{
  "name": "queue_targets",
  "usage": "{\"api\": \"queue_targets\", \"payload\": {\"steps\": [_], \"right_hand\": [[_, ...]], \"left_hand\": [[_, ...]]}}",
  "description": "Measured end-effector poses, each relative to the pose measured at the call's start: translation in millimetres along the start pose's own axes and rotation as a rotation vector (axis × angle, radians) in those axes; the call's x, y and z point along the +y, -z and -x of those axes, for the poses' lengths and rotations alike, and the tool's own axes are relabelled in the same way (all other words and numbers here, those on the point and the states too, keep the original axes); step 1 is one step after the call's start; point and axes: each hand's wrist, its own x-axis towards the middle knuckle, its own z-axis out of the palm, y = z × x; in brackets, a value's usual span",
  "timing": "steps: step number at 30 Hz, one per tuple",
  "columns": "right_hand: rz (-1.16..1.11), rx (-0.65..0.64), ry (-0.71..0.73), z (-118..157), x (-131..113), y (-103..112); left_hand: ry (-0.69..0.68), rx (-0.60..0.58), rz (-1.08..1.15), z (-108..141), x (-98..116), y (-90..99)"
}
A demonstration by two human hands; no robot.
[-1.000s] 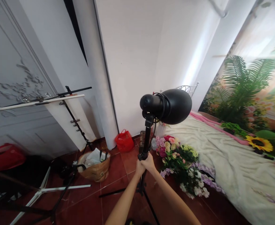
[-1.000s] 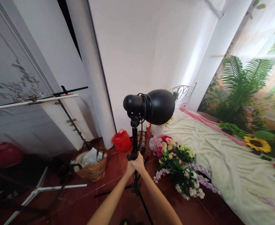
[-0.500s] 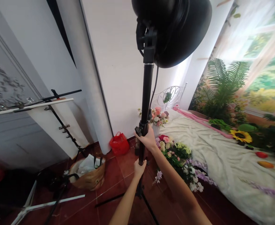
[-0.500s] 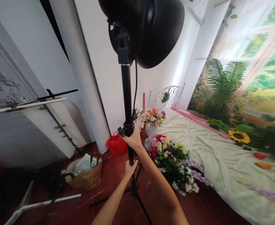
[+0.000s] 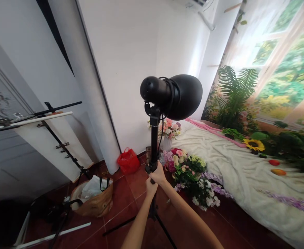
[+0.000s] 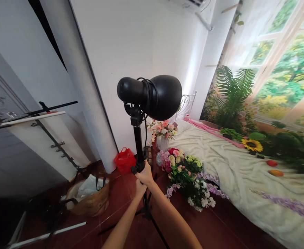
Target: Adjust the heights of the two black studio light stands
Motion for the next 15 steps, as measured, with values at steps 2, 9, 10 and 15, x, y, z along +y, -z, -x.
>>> {"api": "queue_targets", "payload": {"steps": [2, 9, 10, 15], "right_hand": [[0.018, 0.007, 0.001, 2, 0, -1], [0.0, 0.012, 0.076, -30, -48, 3], [0.001, 0.002, 0.096, -35, -56, 5], [-0.011, -0.024, 0.139, -47, -71, 8]], "left_hand": [[0.015, -0.003, -0.01, -1, -2, 0.0], [0.003, -0.02, -0.035, 0, 10, 1.1], [0.009, -0.013, -0.038, 1, 12, 0.9], [0.043, 0.024, -0.016, 2, 18, -2.1]]}}
